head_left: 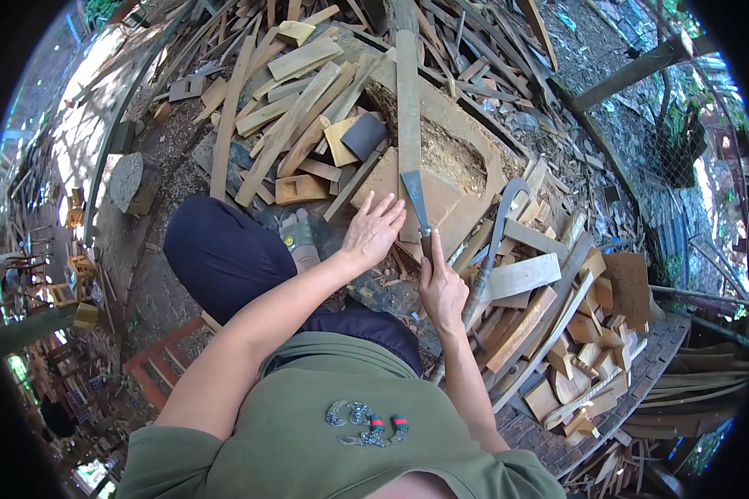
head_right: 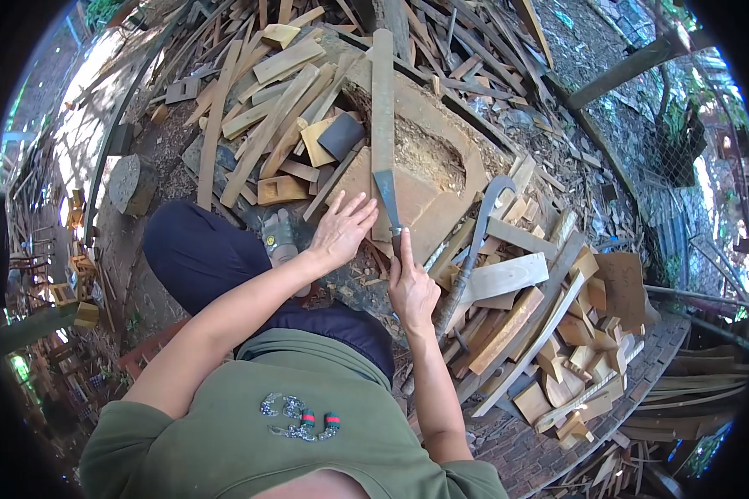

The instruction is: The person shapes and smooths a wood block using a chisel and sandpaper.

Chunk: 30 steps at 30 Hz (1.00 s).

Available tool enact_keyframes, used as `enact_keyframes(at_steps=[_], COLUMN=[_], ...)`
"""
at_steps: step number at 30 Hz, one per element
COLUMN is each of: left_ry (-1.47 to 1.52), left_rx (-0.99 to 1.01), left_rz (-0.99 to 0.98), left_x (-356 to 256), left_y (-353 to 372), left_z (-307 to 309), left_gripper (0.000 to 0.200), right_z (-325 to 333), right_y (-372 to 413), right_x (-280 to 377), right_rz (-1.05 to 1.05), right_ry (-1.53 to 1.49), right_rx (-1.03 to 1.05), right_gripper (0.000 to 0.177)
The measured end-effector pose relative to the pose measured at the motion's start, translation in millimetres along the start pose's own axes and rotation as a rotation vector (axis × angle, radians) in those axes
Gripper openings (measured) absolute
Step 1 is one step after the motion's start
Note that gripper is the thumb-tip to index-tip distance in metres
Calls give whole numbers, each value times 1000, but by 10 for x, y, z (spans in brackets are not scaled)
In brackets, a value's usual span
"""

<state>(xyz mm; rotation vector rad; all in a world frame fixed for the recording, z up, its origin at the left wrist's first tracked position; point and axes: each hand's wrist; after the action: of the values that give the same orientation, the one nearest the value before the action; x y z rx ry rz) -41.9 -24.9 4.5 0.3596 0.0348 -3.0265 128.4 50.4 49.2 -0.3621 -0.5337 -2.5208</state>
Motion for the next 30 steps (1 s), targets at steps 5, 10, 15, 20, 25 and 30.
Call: enact_keyframes(at_steps=[5, 10, 15, 20, 25, 30], left_ry=[-15, -95, -57, -67, -61, -57], left_rx=[11, -10, -20, -61, -52, -50], left_rz=[-38, -25, -5, -55, -75, -76], left_x=[-6, 73, 80, 113, 124, 157], left_y=[-2, -153, -145, -176, -207, -274], left_z=[-74, -120, -128, -130, -23, -49], left_gripper=[46, 42, 42, 41, 35, 30], right_z=[-49, -100, -115, -148, -174, -130], right_y=[-452, -646, -347, -713, -1418, -994], right_x=[318, 440, 311, 443, 694, 524], right_rz=[103, 109, 34, 27, 77, 22], right_ry=[33, 32, -18, -32, -70, -35], right_rx=[-129, -170, -81, -123, -218, -100], right_gripper=[56, 57, 59, 56, 55, 57])
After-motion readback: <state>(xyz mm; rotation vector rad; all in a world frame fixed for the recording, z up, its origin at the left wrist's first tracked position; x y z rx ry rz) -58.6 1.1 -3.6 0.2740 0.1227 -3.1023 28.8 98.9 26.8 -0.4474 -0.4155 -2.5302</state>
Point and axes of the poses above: each hand's wrist, its own y-axis away from the middle knuckle, its own z-axis out of the back of the hand, x = y × z, and after that the axes turned 8 degrees about -z, right-handed
